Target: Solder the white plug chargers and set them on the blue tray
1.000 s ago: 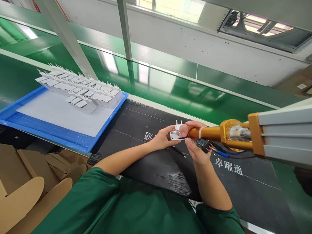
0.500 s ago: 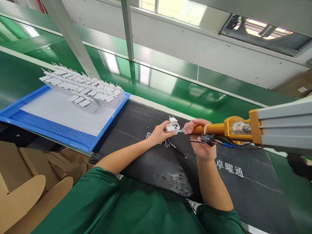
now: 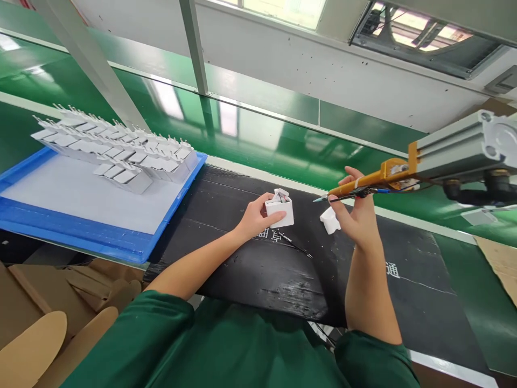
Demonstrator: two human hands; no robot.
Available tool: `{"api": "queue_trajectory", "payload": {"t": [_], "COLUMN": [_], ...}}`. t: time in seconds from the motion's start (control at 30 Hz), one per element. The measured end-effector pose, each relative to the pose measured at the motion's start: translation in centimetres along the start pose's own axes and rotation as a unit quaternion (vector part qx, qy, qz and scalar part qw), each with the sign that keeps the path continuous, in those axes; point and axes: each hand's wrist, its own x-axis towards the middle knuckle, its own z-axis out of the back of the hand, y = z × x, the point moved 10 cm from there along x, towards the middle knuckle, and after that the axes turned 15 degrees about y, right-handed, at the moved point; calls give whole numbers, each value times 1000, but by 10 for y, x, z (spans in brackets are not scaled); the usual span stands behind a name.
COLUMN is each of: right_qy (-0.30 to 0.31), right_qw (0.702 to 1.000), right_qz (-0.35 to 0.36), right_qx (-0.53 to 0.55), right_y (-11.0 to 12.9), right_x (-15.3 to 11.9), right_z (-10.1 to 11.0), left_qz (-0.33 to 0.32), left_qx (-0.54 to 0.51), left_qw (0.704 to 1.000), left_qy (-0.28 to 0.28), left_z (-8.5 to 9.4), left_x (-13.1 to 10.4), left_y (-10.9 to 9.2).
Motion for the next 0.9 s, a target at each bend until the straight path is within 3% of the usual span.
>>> {"api": "queue_trajectory", "payload": {"t": [0.13,0.27,0.4,0.5,0.6,0.67,0.73,0.83,0.9], "right_qy": [11,-54,-101,-171,-288,-333,-280,-10,160], "right_qw": [998,994,989,979,948,930,948,994,978], "right_qz": [-54,-90,-90,-92,-126,-151,-151,-84,-23], "right_qx": [-20,36,52,67,57,29,-7,-71,-131], "right_y": [-28,-57,-69,-75,-83,-84,-79,-54,-33], "right_x": [-13,-38,-63,-83,-109,-121,-113,-82,-76], "right_z": [14,27,25,25,36,42,35,-18,-66], "left_qz": [9,22,4,-6,9,27,42,57,59], "left_qx": [-40,-42,-14,1,5,6,19,60,92], "left_qw": [999,998,999,999,1000,1000,999,997,994], "left_qy": [20,33,37,32,17,9,4,2,7], "left_z": [-5,-10,-13,-14,-12,-10,-9,-8,-9], "left_x": [-1,-1,-1,-2,-3,-4,-5,-5,-4], "left_y": [1,4,3,2,5,7,7,5,2]}}
